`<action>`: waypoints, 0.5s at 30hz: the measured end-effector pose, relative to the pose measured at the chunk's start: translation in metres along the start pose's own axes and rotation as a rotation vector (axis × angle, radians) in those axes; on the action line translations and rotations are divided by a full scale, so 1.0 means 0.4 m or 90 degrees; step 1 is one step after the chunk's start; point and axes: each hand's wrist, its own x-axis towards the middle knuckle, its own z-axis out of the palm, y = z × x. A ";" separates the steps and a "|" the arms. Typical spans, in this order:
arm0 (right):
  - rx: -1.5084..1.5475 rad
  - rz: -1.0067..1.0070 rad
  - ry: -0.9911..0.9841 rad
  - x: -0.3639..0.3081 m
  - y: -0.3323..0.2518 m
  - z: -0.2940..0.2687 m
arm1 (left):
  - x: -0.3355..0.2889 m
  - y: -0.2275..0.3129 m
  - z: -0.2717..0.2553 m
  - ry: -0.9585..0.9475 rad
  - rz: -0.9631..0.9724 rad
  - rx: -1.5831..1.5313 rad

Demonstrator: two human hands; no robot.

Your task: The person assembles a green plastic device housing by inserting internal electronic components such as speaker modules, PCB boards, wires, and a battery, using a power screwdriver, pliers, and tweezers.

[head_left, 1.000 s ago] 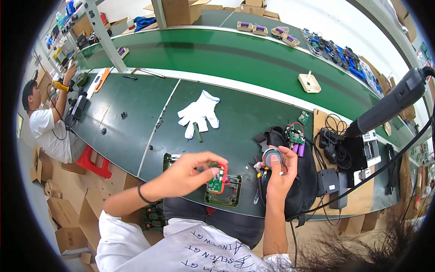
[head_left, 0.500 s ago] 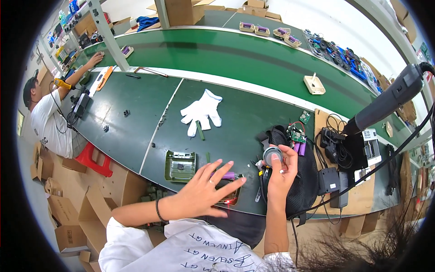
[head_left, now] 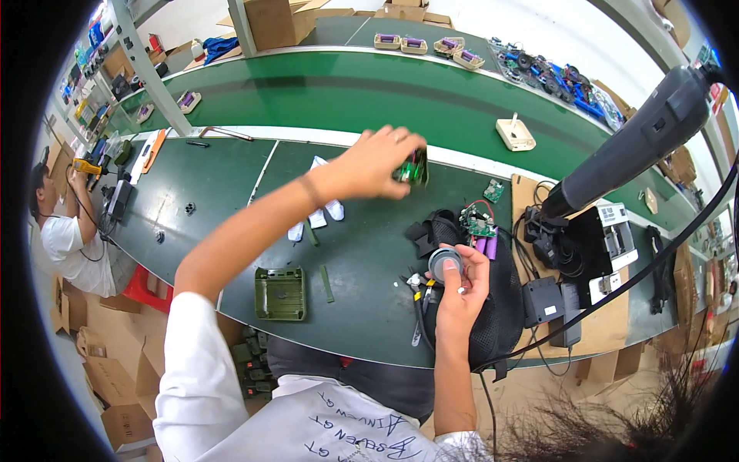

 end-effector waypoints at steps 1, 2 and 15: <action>0.001 -0.008 -0.013 -0.001 0.007 0.005 | 0.050 -0.064 0.021 -0.014 -0.006 0.028; 0.001 -0.015 -0.006 -0.001 0.013 -0.001 | 0.114 -0.103 0.041 -0.045 -0.020 0.007; 0.025 -0.004 0.005 -0.013 0.006 -0.010 | -0.065 -0.046 -0.012 -0.053 0.082 -0.161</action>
